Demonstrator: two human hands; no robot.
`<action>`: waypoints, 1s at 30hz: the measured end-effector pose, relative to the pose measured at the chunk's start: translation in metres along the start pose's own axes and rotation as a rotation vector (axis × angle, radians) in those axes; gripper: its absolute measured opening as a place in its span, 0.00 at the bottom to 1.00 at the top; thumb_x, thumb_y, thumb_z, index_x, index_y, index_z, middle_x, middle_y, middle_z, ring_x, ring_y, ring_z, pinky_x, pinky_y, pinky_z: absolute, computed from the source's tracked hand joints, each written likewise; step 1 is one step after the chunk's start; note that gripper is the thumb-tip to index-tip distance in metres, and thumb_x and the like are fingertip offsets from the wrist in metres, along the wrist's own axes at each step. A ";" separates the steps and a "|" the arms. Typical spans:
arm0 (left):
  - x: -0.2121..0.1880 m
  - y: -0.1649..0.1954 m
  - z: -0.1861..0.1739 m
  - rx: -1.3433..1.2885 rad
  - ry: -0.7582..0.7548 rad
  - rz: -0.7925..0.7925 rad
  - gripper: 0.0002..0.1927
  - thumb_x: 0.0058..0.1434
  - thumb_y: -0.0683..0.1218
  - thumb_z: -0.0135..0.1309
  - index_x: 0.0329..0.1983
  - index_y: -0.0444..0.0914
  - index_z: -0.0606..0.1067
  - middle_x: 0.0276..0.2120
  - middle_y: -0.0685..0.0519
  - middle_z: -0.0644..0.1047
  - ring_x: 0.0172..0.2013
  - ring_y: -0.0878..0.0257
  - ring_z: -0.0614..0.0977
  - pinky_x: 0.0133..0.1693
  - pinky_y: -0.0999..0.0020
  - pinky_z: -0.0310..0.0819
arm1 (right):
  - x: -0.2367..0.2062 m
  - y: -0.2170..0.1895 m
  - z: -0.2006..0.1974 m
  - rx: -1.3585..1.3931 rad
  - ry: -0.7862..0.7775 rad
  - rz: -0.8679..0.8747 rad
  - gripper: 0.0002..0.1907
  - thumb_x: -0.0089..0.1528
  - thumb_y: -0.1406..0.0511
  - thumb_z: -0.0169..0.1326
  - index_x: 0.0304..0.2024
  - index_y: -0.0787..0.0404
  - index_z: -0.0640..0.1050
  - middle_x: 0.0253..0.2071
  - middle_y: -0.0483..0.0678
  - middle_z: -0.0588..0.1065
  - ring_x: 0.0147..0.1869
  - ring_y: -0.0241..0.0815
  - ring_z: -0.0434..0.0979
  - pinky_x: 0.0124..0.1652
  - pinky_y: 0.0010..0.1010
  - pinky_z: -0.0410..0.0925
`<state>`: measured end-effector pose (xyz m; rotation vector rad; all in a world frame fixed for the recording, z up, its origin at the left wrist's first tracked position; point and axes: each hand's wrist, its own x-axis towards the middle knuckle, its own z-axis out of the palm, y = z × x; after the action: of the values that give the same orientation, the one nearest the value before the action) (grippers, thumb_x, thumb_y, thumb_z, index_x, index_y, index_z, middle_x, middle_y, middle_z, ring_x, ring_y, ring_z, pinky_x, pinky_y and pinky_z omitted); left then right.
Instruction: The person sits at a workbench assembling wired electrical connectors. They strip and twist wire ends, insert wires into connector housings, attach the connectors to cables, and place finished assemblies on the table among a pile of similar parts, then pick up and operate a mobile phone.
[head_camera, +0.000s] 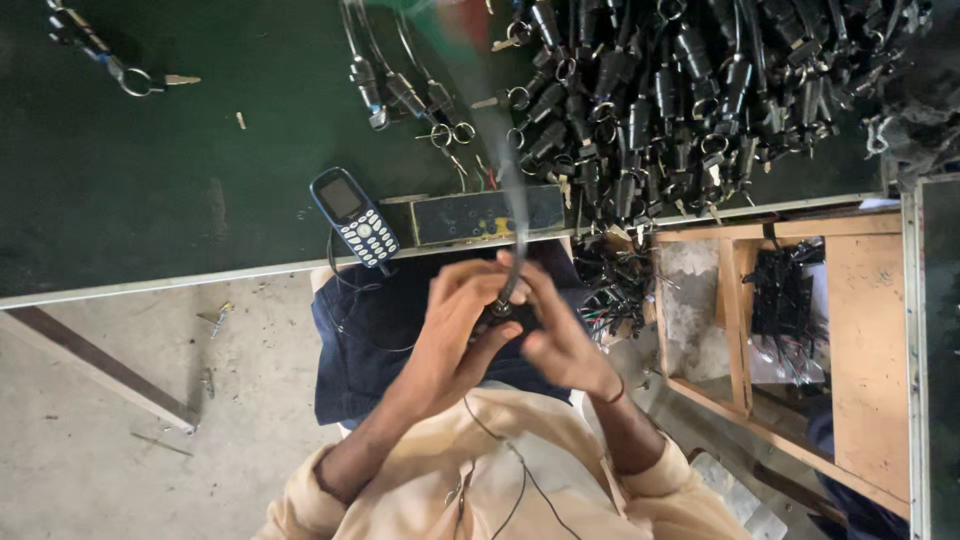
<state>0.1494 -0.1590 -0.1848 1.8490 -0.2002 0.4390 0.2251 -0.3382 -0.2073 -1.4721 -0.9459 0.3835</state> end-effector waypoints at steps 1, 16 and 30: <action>0.003 0.006 -0.001 0.062 0.058 0.040 0.20 0.59 0.45 0.63 0.54 0.40 0.72 0.56 0.42 0.71 0.59 0.44 0.72 0.62 0.54 0.65 | -0.004 0.003 0.002 -0.030 -0.066 -0.029 0.29 0.72 0.58 0.50 0.68 0.68 0.57 0.70 0.63 0.56 0.78 0.57 0.52 0.71 0.45 0.51; 0.054 0.041 -0.022 -0.682 0.226 -0.376 0.26 0.80 0.56 0.38 0.61 0.31 0.74 0.28 0.61 0.62 0.26 0.75 0.59 0.28 0.77 0.52 | -0.028 0.084 0.004 -0.585 -0.001 0.063 0.23 0.58 0.74 0.55 0.56 0.64 0.71 0.54 0.59 0.72 0.56 0.64 0.73 0.55 0.47 0.67; 0.048 0.040 -0.003 -0.584 0.009 -0.445 0.13 0.76 0.46 0.47 0.44 0.32 0.77 0.30 0.59 0.72 0.28 0.73 0.66 0.29 0.76 0.60 | 0.053 -0.062 -0.018 0.189 0.408 0.136 0.11 0.73 0.65 0.53 0.49 0.69 0.74 0.43 0.48 0.73 0.38 0.32 0.72 0.38 0.21 0.67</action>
<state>0.1789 -0.1651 -0.1301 1.2635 0.0879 0.0609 0.2502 -0.3188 -0.1300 -1.3752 -0.4737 0.2491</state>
